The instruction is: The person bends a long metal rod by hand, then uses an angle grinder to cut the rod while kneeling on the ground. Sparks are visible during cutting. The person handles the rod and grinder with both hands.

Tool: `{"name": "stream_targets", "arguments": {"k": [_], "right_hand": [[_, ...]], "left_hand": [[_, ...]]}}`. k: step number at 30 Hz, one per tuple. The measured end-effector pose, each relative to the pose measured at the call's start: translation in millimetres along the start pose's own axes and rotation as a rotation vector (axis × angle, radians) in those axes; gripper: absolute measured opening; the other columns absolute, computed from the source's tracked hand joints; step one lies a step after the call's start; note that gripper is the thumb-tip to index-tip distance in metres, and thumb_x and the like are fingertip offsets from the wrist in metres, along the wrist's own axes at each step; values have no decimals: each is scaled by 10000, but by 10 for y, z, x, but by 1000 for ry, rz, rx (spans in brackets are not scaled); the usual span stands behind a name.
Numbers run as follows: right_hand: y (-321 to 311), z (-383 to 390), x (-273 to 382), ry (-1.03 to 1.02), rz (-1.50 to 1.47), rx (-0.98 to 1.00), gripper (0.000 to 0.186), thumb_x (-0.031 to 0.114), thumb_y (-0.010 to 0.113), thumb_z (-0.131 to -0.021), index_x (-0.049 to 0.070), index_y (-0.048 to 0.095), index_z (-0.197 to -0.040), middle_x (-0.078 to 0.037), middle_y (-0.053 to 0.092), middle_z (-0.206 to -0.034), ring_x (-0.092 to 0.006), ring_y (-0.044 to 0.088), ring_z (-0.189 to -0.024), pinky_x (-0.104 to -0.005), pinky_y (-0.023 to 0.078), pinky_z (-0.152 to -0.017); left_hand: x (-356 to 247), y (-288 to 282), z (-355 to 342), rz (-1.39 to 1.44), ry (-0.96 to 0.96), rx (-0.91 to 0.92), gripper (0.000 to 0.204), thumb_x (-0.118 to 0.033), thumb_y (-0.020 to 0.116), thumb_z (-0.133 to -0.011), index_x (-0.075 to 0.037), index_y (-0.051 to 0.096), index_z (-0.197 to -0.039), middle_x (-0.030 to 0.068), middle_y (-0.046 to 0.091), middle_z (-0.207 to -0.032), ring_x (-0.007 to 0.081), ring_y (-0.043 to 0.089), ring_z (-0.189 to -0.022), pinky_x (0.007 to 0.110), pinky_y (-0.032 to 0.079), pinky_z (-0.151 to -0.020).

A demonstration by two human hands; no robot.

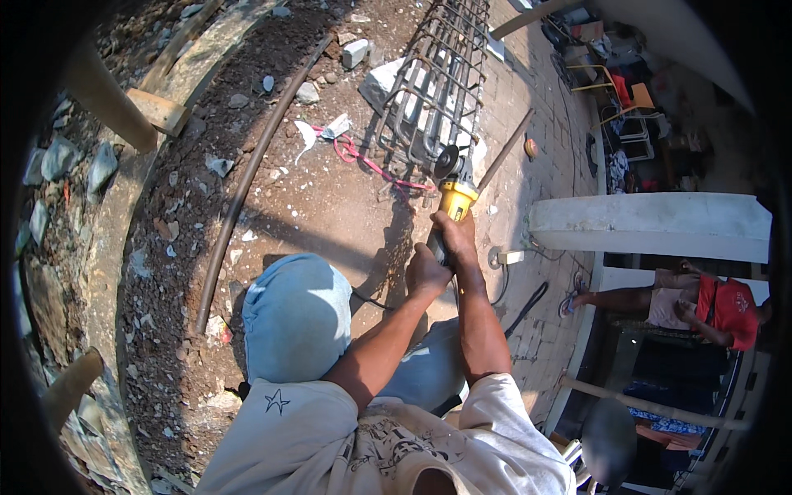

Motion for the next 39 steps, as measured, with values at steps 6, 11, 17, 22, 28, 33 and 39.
{"name": "stream_targets", "arguments": {"k": [6,11,17,22,28,33,39], "right_hand": [[49,18,1,7,-54,8,507,150,718,-687,-6,490,-1112,-80,608,-853,-173,576,-673,-316,495,-609],[56,80,54,65,-31,24,473,123,708,-701,7,484,-1101,-74,601,-848,-174,573,-663,-315,492,-599],[68,45,13,26,-76,9,469,121,712,-702,6,485,-1096,-74,600,-844,-177,577,-671,-323,496,-609],[65,-30,-73,34,-13,19,486,126,723,-698,0,484,-1102,-85,608,-859,-182,586,-692,-328,501,-627],[70,11,-70,-20,-19,-51,371,149,705,-702,22,534,-1006,-48,592,-779,-158,555,-621,-314,462,-565],[89,11,-54,37,-47,-4,504,143,731,-697,-1,483,-1111,-91,605,-876,-185,588,-711,-330,504,-637],[76,-9,-62,50,-20,3,519,147,731,-699,-6,478,-1125,-101,610,-889,-193,595,-723,-334,506,-642]], "left_hand": [[91,18,-86,-30,13,8,670,-297,803,-667,31,450,-1133,244,663,-1000,399,658,-946,461,517,-840],[129,13,-97,-62,35,4,671,-310,797,-682,27,449,-1145,247,663,-1012,402,657,-954,464,516,-838],[131,4,-95,-60,26,2,660,-313,784,-694,20,442,-1150,251,662,-1008,410,658,-944,472,513,-836],[119,8,-120,15,42,57,652,-305,786,-689,12,445,-1146,251,661,-1014,410,657,-947,476,512,-829],[137,1,-115,-8,69,-8,662,-310,803,-671,14,458,-1134,238,664,-1009,403,656,-948,470,514,-819],[185,33,-163,-2,70,0,663,-320,801,-674,17,463,-1134,235,665,-1007,399,659,-945,466,515,-816],[193,43,-176,-35,25,30,687,-340,800,-668,17,460,-1148,237,665,-1006,401,661,-941,467,517,-818]]}}
Point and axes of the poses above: each hand's wrist, its own z-axis away from the middle knuckle, its own y-axis out of the palm, x = y × z, the point moved 4 cm from there along -z, towards the middle knuckle
